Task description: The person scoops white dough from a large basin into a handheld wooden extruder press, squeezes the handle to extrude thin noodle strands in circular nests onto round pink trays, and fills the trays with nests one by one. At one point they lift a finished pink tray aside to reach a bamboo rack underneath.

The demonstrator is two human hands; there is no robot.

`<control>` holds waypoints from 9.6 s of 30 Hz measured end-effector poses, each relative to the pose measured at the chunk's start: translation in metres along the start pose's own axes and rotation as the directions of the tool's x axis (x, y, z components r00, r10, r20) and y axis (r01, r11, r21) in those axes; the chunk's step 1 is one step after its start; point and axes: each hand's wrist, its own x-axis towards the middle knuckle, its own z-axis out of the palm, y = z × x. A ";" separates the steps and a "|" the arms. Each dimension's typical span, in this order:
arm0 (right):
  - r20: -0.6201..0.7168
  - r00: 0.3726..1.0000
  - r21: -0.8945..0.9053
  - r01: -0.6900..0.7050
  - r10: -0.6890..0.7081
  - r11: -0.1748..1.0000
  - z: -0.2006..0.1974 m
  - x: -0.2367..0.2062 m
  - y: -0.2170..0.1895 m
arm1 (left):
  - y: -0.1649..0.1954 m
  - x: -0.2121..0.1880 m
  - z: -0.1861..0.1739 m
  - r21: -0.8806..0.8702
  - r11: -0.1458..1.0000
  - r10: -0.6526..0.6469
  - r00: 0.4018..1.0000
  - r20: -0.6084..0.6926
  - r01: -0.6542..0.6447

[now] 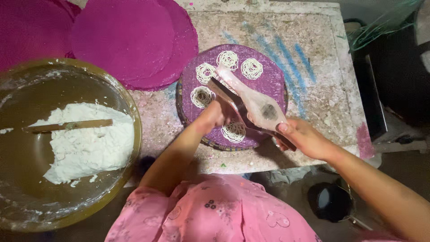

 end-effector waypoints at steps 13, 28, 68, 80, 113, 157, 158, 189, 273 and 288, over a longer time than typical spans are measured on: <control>-0.326 0.913 0.532 0.392 -0.245 0.751 0.036 -0.005 0.073 | -0.008 -0.091 0.039 0.822 -0.346 0.496 0.656 0.569 -0.452; -0.558 0.805 0.537 0.536 -0.204 0.651 0.073 -0.042 0.117 | -0.012 -0.100 0.041 0.809 0.439 0.372 0.899 0.233 -0.391; 0.018 0.977 -0.182 -0.206 0.213 0.961 0.016 0.003 -0.026 | 0.042 -0.026 0.021 -0.846 0.417 0.663 0.748 0.034 -0.332; -0.080 0.984 -0.301 -0.177 0.160 0.937 0.015 0.001 -0.045 | 0.036 -0.010 0.026 -0.833 0.409 0.688 0.726 0.011 -0.374; -0.195 0.981 0.039 0.015 -0.008 0.999 -0.011 0.011 0.035 | -0.003 -0.113 0.024 0.990 0.080 0.241 0.962 -0.130 0.114; -0.321 0.947 -0.300 -0.114 0.013 0.947 -0.057 0.057 -0.032 | 0.093 0.080 0.062 -0.844 0.440 0.501 0.864 -0.054 -0.308; -0.304 0.952 -0.244 -0.094 0.016 0.965 -0.055 0.058 -0.028 | 0.095 0.077 0.059 -0.848 0.445 0.395 0.913 -0.105 -0.290; -0.268 0.921 -0.176 -0.335 0.282 0.926 -0.031 -0.042 0.013 | 0.018 0.028 0.110 -0.871 0.454 0.411 0.912 0.021 -0.185; 0.913 0.179 0.027 0.869 -0.366 0.493 0.168 0.063 -0.279 | 0.158 -0.409 0.024 0.997 0.027 0.170 0.983 0.069 -0.075; 0.716 -0.088 -0.583 0.469 -0.692 -0.663 0.231 0.164 -0.343 | 0.043 -0.462 -0.273 -0.265 0.962 0.077 0.996 0.054 -0.060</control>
